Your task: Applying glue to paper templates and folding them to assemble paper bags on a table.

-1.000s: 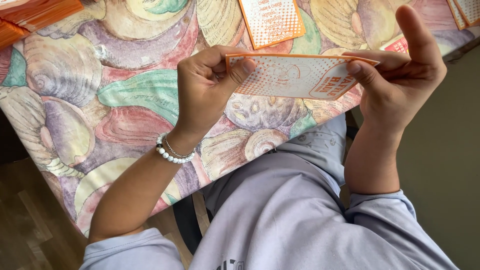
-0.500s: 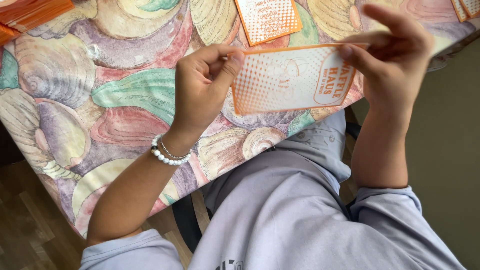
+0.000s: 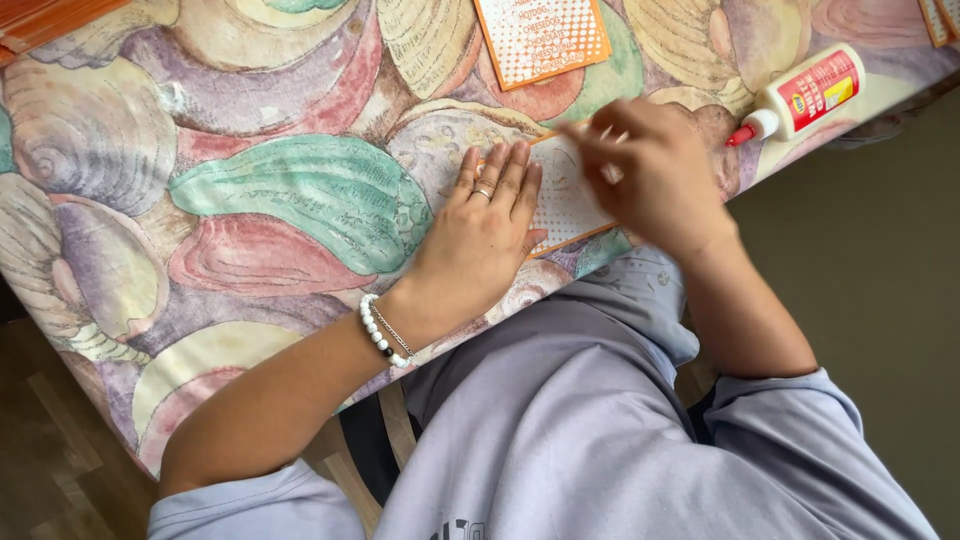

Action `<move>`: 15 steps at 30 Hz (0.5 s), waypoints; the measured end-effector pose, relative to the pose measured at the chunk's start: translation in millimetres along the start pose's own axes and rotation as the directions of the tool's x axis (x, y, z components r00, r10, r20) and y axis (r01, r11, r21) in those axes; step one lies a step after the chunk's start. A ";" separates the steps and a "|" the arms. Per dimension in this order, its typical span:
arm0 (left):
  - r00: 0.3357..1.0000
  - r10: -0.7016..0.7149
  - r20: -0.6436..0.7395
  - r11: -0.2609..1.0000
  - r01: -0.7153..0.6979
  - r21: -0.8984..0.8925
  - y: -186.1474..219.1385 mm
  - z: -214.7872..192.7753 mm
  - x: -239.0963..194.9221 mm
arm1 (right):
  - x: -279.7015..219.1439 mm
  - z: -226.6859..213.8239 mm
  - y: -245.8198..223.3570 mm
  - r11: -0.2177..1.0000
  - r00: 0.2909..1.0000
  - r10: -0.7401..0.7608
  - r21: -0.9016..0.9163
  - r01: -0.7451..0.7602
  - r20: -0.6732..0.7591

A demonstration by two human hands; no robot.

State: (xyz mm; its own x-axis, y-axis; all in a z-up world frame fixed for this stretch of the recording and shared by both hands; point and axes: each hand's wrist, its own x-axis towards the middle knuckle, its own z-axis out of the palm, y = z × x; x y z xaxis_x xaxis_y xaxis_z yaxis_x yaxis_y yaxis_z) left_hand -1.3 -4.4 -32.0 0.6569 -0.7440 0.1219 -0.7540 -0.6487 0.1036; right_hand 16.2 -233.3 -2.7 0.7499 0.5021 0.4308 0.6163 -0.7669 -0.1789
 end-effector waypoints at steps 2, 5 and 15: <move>1.000 0.014 0.010 1.000 -0.014 -0.001 -1.1 -2.3 0.2 | 0.6 7.5 -13.5 0.998 0.998 0.000 -0.066 0.004 0.056; 0.998 0.027 0.064 0.999 -0.024 -0.049 -10.1 -10.8 -3.6 | -3.3 14.8 -8.3 0.988 0.995 0.012 -0.151 0.004 0.103; 0.990 0.139 0.034 0.981 -0.133 -0.145 -44.9 -18.9 -33.3 | -33.6 -7.3 63.3 0.942 0.995 0.092 -0.327 -0.077 0.033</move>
State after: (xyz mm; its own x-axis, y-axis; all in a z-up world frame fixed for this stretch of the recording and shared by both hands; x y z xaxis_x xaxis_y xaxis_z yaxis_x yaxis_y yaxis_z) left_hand 10.6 52.5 -22.1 0.5456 -0.8319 0.1015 -0.8267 -0.5143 0.2283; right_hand 28.3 -301.6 -22.1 0.8112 0.4421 0.3828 0.4444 -0.8915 0.0879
